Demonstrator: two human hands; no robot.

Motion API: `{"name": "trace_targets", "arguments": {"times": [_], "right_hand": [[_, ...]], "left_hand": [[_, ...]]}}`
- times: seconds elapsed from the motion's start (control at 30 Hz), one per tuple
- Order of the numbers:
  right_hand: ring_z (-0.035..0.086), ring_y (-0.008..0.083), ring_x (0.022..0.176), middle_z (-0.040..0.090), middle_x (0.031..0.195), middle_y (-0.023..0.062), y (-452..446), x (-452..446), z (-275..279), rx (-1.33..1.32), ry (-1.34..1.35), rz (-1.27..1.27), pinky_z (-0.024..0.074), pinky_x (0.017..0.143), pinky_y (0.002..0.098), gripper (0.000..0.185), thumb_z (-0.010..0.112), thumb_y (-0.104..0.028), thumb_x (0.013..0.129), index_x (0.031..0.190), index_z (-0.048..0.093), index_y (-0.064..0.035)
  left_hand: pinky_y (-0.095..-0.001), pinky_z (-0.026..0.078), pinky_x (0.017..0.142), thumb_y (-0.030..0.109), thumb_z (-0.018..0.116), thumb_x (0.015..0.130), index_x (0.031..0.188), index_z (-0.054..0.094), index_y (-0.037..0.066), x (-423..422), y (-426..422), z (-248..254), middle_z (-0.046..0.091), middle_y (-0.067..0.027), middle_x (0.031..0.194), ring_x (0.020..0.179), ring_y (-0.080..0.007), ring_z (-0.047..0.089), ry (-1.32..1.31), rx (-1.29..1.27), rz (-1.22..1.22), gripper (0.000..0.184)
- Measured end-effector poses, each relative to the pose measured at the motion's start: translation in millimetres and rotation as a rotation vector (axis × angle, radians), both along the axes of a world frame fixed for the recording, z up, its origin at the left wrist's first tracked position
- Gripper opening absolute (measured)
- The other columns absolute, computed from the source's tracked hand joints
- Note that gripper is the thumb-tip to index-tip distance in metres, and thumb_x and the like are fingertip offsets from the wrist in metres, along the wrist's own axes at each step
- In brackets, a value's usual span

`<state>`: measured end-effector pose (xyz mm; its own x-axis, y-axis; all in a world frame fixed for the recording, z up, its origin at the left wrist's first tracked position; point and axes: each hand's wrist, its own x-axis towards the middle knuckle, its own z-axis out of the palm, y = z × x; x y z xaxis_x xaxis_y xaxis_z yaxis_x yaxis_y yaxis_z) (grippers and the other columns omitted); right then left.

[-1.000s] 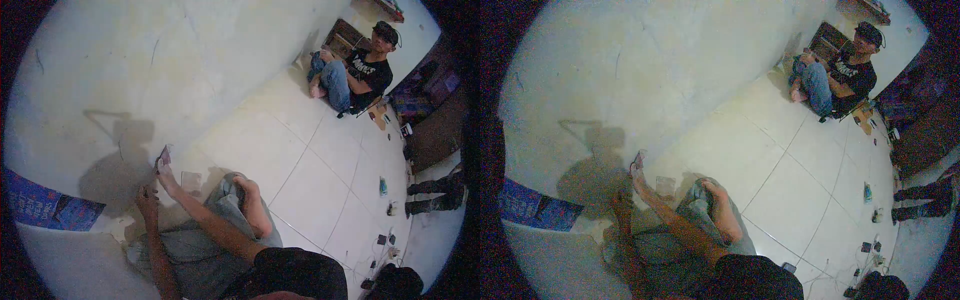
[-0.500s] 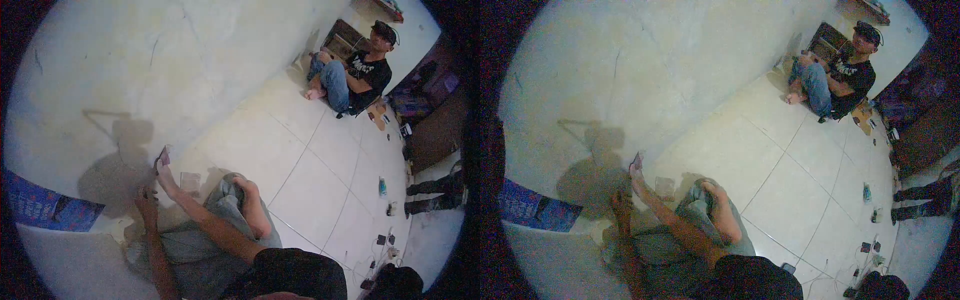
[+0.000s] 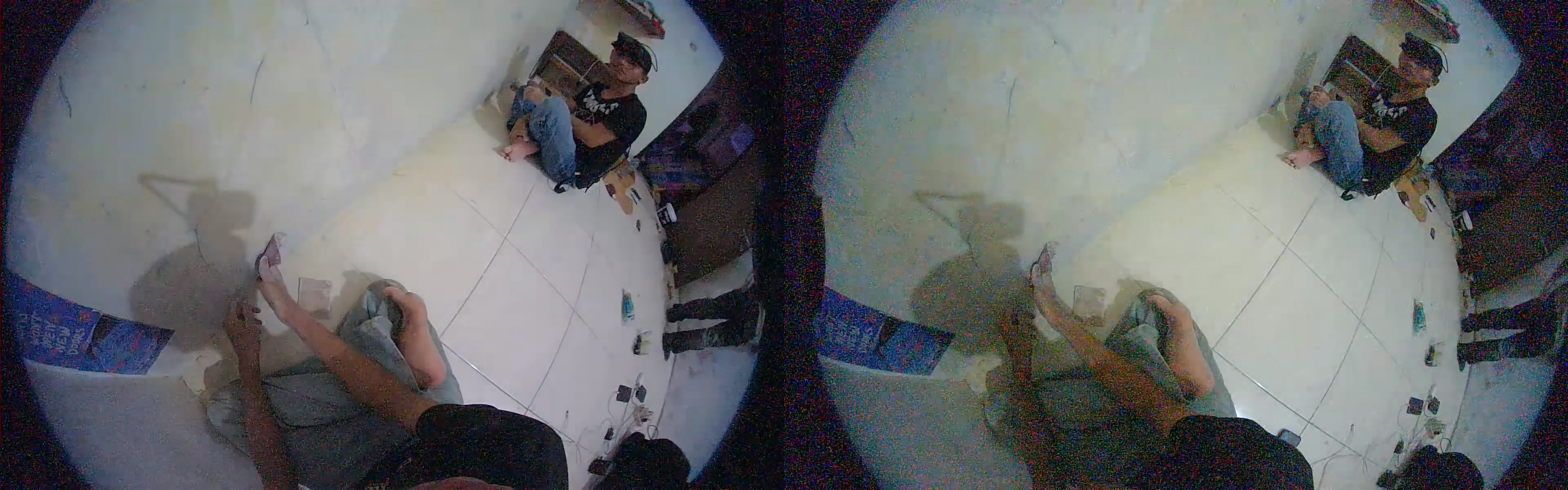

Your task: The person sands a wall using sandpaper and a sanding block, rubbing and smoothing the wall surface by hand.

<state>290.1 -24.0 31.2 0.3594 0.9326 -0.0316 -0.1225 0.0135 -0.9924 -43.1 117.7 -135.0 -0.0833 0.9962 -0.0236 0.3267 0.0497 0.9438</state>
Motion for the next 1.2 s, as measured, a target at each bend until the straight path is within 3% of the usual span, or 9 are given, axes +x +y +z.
{"name": "trace_targets", "arguments": {"times": [0.07, 0.17, 0.23, 0.47, 0.57, 0.77, 0.9, 1.0, 1.2], "right_hand": [[0.064, 0.0148, 0.093, 0.071, 0.102, 0.0079, 1, 2, -11, 0.042, -0.271, 0.056, 0.0503, 0.086, 0.0298, 0.028, 0.061, -0.022, 0.097, 0.104, 0.071, 0.0036], [0.064, 0.0135, 0.093, 0.071, 0.101, 0.0067, 3, -4, -10, 0.017, -0.011, -0.061, 0.0500, 0.086, 0.0293, 0.027, 0.058, -0.019, 0.099, 0.103, 0.071, 0.0039], [0.063, 0.0125, 0.093, 0.071, 0.102, 0.0062, 5, -19, 63, -0.139, 0.650, -0.036, 0.0496, 0.086, 0.0293, 0.026, 0.059, -0.018, 0.099, 0.105, 0.071, 0.0046], [0.064, 0.0145, 0.096, 0.070, 0.106, 0.0069, 5, -14, 24, -0.080, 0.430, -0.017, 0.0499, 0.088, 0.0311, 0.035, 0.054, -0.025, 0.101, 0.111, 0.069, 0.0056], [0.064, 0.0138, 0.097, 0.070, 0.106, 0.0083, 3, -15, 35, -0.139, 0.609, -0.009, 0.0500, 0.088, 0.0313, 0.023, 0.060, -0.013, 0.097, 0.110, 0.069, 0.0034], [0.063, 0.0139, 0.095, 0.067, 0.101, 0.0092, 1, -13, 52, 0.056, 0.124, 0.030, 0.0502, 0.087, 0.0301, 0.021, 0.066, 0.006, 0.084, 0.104, 0.068, -0.0009], [0.063, 0.0155, 0.093, 0.066, 0.096, 0.0075, 2, -7, 20, -0.089, 0.325, -0.058, 0.0505, 0.084, 0.0310, 0.017, 0.069, -0.001, 0.084, 0.101, 0.069, -0.0026], [0.063, 0.0162, 0.091, 0.066, 0.094, 0.0067, 0, -19, 32, -0.068, 0.285, -0.142, 0.0505, 0.082, 0.0314, 0.017, 0.068, -0.014, 0.089, 0.101, 0.070, -0.0034], [0.064, 0.0175, 0.089, 0.069, 0.096, 0.0075, 2, -7, 18, -0.141, 0.650, -0.102, 0.0509, 0.081, 0.0311, 0.030, 0.061, -0.028, 0.095, 0.102, 0.070, 0.0000]], "left_hand": [[-0.0356, 0.053, 0.058, 0.029, 0.055, 0.106, 0.114, 0.062, 0.000, 0, 0, 0, 0.072, -0.0098, 0.087, 0.063, -0.0182, 0.065, 0.009, -0.015, 0.007, 0.030], [-0.0366, 0.053, 0.058, 0.028, 0.054, 0.106, 0.117, 0.060, 0.001, -1, -1, -19, 0.072, -0.0094, 0.090, 0.064, -0.0182, 0.066, -0.105, -0.087, 0.068, 0.029], [-0.0369, 0.053, 0.058, 0.028, 0.055, 0.106, 0.118, 0.059, 0.002, -6, 0, -27, 0.072, -0.0093, 0.090, 0.064, -0.0182, 0.065, -0.148, -0.091, 0.057, 0.029], [-0.0366, 0.053, 0.057, 0.028, 0.056, 0.105, 0.108, 0.062, 0.003, -4, 5, -2, 0.072, -0.0087, 0.087, 0.062, -0.0177, 0.064, 0.138, -0.168, 0.037, 0.026], [-0.0361, 0.054, 0.055, 0.025, 0.055, 0.105, 0.100, 0.064, 0.002, 0, 1, 1, 0.071, -0.0088, 0.083, 0.062, -0.0165, 0.065, -0.019, -0.115, 0.045, 0.026], [-0.0331, 0.054, 0.053, 0.016, 0.059, 0.102, 0.121, 0.062, 0.001, 6, -1, 11, 0.071, -0.0086, 0.086, 0.060, -0.0157, 0.064, -0.043, -0.115, 0.048, 0.024], [-0.0334, 0.054, 0.054, 0.014, 0.060, 0.101, 0.132, 0.057, 0.001, 2, -1, 5, 0.071, -0.0086, 0.090, 0.060, -0.0161, 0.063, -0.038, -0.202, 0.073, 0.034], [-0.0332, 0.054, 0.054, 0.016, 0.058, 0.103, 0.136, 0.056, 0.001, -15, -2, -26, 0.071, -0.0088, 0.089, 0.060, -0.0156, 0.064, 0.466, 0.215, -0.088, 0.036], [-0.0350, 0.055, 0.060, 0.010, 0.057, 0.099, 0.142, 0.055, 0.003, 5, -6, 15, 0.071, -0.0093, 0.089, 0.059, -0.0160, 0.064, 0.154, 0.082, -0.055, 0.044]]}}
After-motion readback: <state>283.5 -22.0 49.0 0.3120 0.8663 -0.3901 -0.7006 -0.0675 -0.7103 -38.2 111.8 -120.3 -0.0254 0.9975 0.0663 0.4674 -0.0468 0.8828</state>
